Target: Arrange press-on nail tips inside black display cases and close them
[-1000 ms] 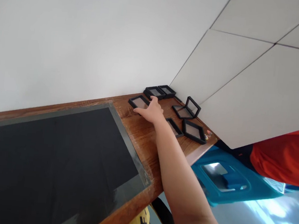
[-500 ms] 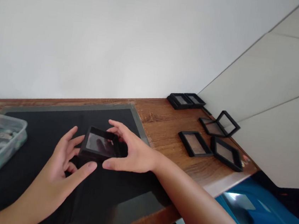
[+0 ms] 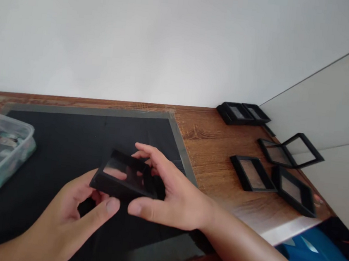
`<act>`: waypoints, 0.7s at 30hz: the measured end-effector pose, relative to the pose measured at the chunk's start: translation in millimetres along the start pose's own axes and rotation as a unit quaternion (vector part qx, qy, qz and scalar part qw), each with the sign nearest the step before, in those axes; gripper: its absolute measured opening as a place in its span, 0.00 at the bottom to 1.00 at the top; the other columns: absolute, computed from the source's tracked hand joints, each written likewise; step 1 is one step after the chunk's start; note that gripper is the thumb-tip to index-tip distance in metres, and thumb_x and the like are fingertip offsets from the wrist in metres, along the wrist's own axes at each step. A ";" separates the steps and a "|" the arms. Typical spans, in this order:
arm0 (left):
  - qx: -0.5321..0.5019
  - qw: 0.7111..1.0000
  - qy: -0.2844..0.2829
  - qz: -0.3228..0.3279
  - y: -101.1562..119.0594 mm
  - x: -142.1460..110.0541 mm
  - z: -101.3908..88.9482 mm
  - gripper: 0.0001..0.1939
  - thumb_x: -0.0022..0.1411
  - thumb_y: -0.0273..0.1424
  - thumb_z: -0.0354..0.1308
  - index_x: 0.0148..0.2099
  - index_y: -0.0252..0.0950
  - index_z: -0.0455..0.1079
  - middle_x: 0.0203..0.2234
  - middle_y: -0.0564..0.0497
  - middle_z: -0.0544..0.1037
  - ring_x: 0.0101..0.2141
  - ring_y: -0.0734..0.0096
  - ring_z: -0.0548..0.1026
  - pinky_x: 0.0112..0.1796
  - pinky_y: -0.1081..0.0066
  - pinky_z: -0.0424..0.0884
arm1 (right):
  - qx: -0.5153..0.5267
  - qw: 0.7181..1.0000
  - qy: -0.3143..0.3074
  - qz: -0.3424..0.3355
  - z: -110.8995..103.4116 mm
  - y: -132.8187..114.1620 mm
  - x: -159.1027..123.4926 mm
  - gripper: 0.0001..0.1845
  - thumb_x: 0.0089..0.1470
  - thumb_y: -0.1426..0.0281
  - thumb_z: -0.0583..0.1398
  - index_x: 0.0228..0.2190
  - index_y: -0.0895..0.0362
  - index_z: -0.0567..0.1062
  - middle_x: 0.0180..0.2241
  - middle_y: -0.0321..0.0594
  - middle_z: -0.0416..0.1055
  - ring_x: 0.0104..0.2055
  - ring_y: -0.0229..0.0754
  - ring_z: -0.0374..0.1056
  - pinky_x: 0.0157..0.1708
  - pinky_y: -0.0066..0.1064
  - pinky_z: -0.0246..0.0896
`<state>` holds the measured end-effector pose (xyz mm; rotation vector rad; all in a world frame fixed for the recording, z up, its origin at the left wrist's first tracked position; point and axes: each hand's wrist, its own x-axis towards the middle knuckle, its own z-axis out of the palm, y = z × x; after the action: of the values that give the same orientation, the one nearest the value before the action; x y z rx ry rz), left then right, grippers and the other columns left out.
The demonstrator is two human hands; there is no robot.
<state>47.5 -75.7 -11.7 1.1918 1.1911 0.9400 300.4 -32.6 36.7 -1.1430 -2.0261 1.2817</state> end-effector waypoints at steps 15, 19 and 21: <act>-0.009 1.000 0.004 0.000 11.5 2.2 5.0 0.16 0.62 0.51 0.73 0.44 0.47 0.87 0.32 0.48 0.87 0.40 0.57 0.88 0.48 0.60 0.88 | 0.142 0.989 0.030 -0.033 1.3 0.6 1.6 0.35 0.61 0.65 0.74 0.65 0.48 0.70 0.59 0.45 0.78 0.55 0.44 0.80 0.54 0.37 0.80; 0.031 0.998 0.027 0.041 8.6 3.6 3.0 0.18 0.65 0.49 0.71 0.51 0.48 0.84 0.41 0.50 0.87 0.43 0.64 0.86 0.48 0.70 0.86 | 0.104 0.992 0.037 -0.057 2.4 -3.3 8.0 0.12 0.61 0.69 0.72 0.30 0.56 0.76 0.27 0.30 0.72 0.28 0.32 0.66 0.28 0.25 0.64; 0.073 0.989 0.088 0.098 7.9 3.2 -0.5 0.17 0.63 0.47 0.73 0.51 0.49 0.81 0.43 0.53 0.85 0.42 0.73 0.83 0.44 0.80 0.81 | 0.050 0.993 0.048 -0.093 2.3 -3.4 8.8 0.15 0.60 0.73 0.70 0.26 0.56 0.71 0.24 0.27 0.65 0.24 0.29 0.59 0.24 0.24 0.54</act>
<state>48.0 -71.2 -4.5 1.3849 1.3175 1.1406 292.7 -27.0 38.5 -0.9303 -1.9253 1.1967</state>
